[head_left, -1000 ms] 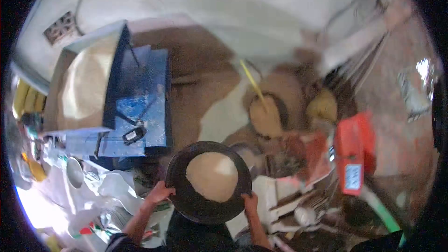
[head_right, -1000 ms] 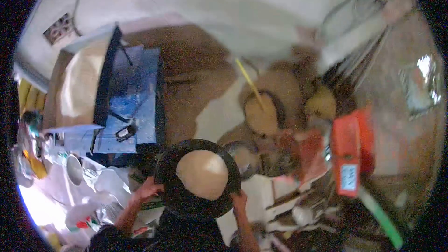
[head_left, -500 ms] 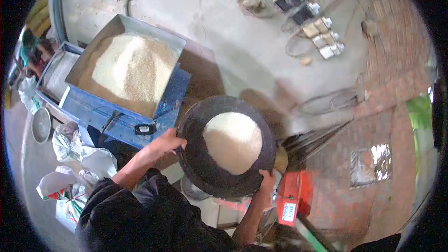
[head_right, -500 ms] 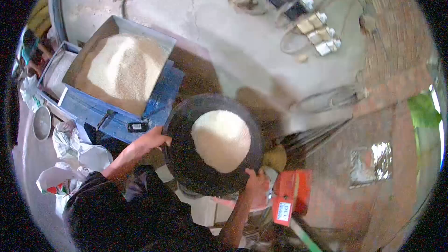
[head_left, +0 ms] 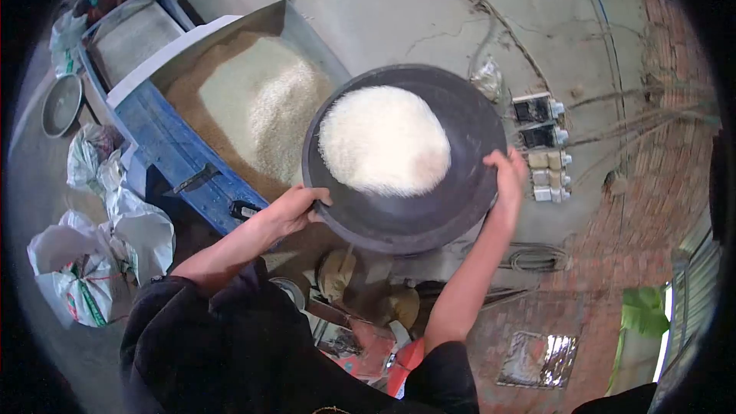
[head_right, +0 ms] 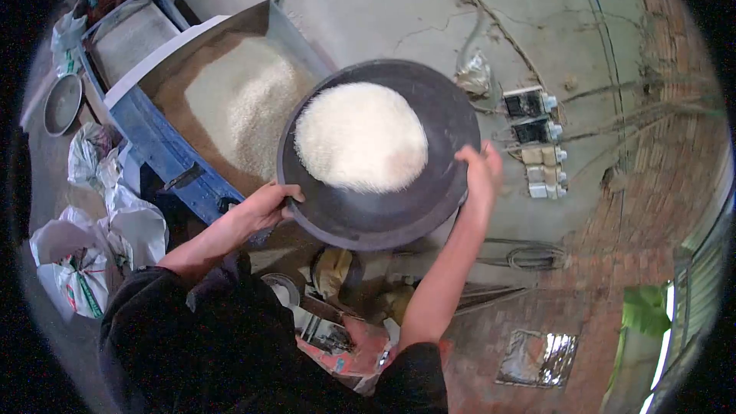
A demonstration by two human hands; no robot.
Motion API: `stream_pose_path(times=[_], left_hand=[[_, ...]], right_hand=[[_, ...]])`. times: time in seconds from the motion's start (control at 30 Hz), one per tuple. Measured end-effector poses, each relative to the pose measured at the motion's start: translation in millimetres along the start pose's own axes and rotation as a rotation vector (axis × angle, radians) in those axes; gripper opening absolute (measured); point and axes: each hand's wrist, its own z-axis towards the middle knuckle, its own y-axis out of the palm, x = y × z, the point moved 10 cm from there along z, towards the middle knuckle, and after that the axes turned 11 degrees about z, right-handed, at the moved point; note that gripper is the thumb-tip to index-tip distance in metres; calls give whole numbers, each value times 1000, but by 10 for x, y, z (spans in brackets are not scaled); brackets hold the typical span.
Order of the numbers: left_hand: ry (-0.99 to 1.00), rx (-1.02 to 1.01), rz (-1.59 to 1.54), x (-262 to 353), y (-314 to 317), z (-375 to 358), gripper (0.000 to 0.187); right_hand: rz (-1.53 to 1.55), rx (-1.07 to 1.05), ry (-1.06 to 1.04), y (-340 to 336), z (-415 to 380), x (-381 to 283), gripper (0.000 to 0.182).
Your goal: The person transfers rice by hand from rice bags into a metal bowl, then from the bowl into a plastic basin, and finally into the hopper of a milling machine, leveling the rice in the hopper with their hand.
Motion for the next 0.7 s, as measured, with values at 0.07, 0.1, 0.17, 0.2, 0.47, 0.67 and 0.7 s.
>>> stream_pose_path(times=[0.07,0.1,0.17,0.2,0.47,0.67,0.7], left_hand=[[-15,64,-141,28,-28,105,20],[3,12,-152,82,-21,142,21],[40,-14,-226,164,-10,208,25],[68,-39,-299,214,18,226,28],[136,-149,-386,494,380,431,32],[200,-265,-422,720,741,492,39],[203,-261,-422,706,735,547,39]], right_hand=[[-50,-16,-31,441,157,-447,12],[-96,-40,-73,609,247,-588,11],[-139,-70,-123,949,330,-862,11],[-131,-114,-158,1182,290,-1043,14],[-335,-219,-519,2257,-251,-2159,17],[-646,-213,-819,2808,-1085,-2423,18],[-659,-239,-815,2867,-1198,-2407,17]])
